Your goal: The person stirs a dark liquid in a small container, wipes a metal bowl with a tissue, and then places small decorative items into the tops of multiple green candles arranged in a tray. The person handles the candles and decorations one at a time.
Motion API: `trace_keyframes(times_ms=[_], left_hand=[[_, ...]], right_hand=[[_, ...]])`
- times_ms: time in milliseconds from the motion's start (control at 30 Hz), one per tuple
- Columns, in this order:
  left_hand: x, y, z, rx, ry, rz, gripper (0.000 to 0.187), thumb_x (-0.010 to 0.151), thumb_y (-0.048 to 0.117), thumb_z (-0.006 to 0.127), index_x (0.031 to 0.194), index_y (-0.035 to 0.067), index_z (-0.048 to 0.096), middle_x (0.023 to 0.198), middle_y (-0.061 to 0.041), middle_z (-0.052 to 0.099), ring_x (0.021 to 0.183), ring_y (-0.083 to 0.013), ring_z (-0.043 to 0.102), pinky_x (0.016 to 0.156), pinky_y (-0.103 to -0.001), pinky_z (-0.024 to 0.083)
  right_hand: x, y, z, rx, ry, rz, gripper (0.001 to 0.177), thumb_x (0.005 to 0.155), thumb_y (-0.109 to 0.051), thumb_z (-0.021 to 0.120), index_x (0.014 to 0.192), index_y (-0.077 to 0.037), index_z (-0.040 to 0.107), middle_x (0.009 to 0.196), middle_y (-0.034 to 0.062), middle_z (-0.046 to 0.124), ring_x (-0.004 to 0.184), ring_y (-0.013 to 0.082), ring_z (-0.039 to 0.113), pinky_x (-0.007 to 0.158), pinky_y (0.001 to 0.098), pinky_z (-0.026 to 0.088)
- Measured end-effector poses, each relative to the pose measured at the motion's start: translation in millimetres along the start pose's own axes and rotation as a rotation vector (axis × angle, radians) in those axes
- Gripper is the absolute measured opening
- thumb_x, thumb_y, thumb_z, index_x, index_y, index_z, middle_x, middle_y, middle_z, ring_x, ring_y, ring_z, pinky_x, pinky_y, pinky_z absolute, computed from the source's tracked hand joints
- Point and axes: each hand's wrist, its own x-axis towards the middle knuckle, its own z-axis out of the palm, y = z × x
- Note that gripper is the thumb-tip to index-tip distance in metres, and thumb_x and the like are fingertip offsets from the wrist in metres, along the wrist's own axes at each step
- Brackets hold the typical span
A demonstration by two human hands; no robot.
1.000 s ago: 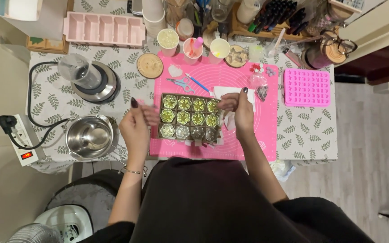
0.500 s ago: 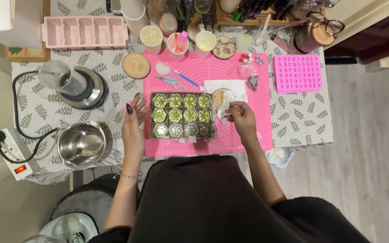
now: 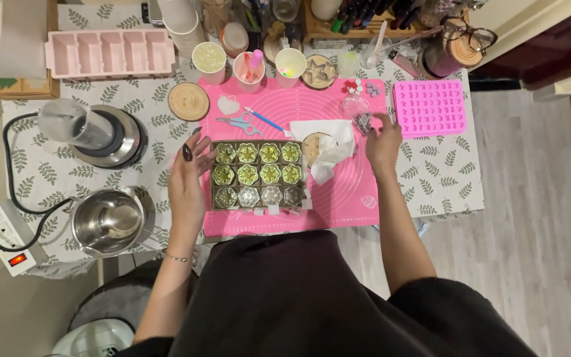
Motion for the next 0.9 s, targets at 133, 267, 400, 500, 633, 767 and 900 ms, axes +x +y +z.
trace_keyframes(times_ms=[133,267,400,500,633,767,900], left_hand=[[-1.5,-3.1,2.6,0.031,0.011,-0.041,0.052,0.112,0.034,0.037,0.148,-0.001,0.049,0.137,-0.016,0.065,0.113,-0.0200,0.067,0.099,-0.034,0.054],[-1.4,8.4,12.1,0.123,-0.002,-0.044,0.045,0.111,0.028,0.042,0.147,0.004,0.051,0.130,-0.011,0.070,0.106,-0.0160,0.070,0.091,-0.030,0.055],[-3.3,6.4,13.3,0.143,-0.020,-0.012,0.041,0.111,0.026,0.045,0.145,0.004,0.052,0.127,-0.010,0.072,0.106,-0.0149,0.072,0.092,-0.028,0.056],[-4.9,5.7,16.1,0.120,-0.052,-0.046,0.040,0.109,0.026,0.048,0.142,0.004,0.056,0.126,-0.010,0.073,0.108,-0.0158,0.072,0.093,-0.029,0.055],[1.9,6.1,18.5,0.043,-0.106,-0.029,0.040,0.110,0.029,0.052,0.141,0.004,0.059,0.129,-0.011,0.073,0.117,-0.0187,0.069,0.101,-0.031,0.052],[13.5,31.6,23.4,0.131,-0.198,0.281,0.063,0.097,0.036,0.070,0.148,0.004,0.052,0.143,-0.016,0.065,0.134,-0.0296,0.061,0.115,-0.039,0.045],[20.7,74.6,31.0,0.595,-0.195,0.316,0.091,0.067,0.036,0.089,0.143,0.006,0.051,0.122,-0.018,0.070,0.110,-0.0339,0.067,0.095,-0.040,0.050]], right_hand=[[33.1,-11.5,12.9,-0.134,0.036,-0.286,0.059,0.084,0.006,0.062,0.134,-0.024,0.072,0.121,0.0207,0.054,0.116,0.0396,0.051,0.103,0.0497,0.042],[66.5,-27.8,14.6,-0.429,-0.065,-0.545,0.055,0.071,-0.002,0.072,0.121,-0.026,0.074,0.128,0.0208,0.050,0.120,0.0429,0.043,0.098,0.0552,0.038],[99.3,-8.2,6.3,-0.555,-0.168,-0.559,0.029,0.079,-0.018,0.081,0.107,-0.015,0.074,0.125,0.0183,0.051,0.120,0.0428,0.042,0.097,0.0572,0.039],[99.0,-32.0,-25.4,-0.468,-0.172,-0.618,0.020,0.087,-0.024,0.083,0.098,-0.010,0.075,0.120,0.0117,0.056,0.122,0.0405,0.043,0.099,0.0553,0.041],[44.8,-142.6,-95.9,-0.308,-0.107,-0.700,0.021,0.089,-0.025,0.084,0.097,-0.007,0.076,0.111,0.0132,0.056,0.115,0.0393,0.044,0.096,0.0525,0.041],[-3.8,-209.3,-90.6,0.118,-0.315,-0.797,0.017,0.097,-0.020,0.077,0.101,-0.004,0.075,0.107,0.0108,0.062,0.106,0.0272,0.057,0.093,0.0401,0.048],[-52.3,-266.3,-74.7,0.380,-0.612,-0.788,0.017,0.095,-0.019,0.071,0.104,-0.007,0.078,0.098,0.0068,0.075,0.095,0.0207,0.066,0.084,0.0340,0.053]])
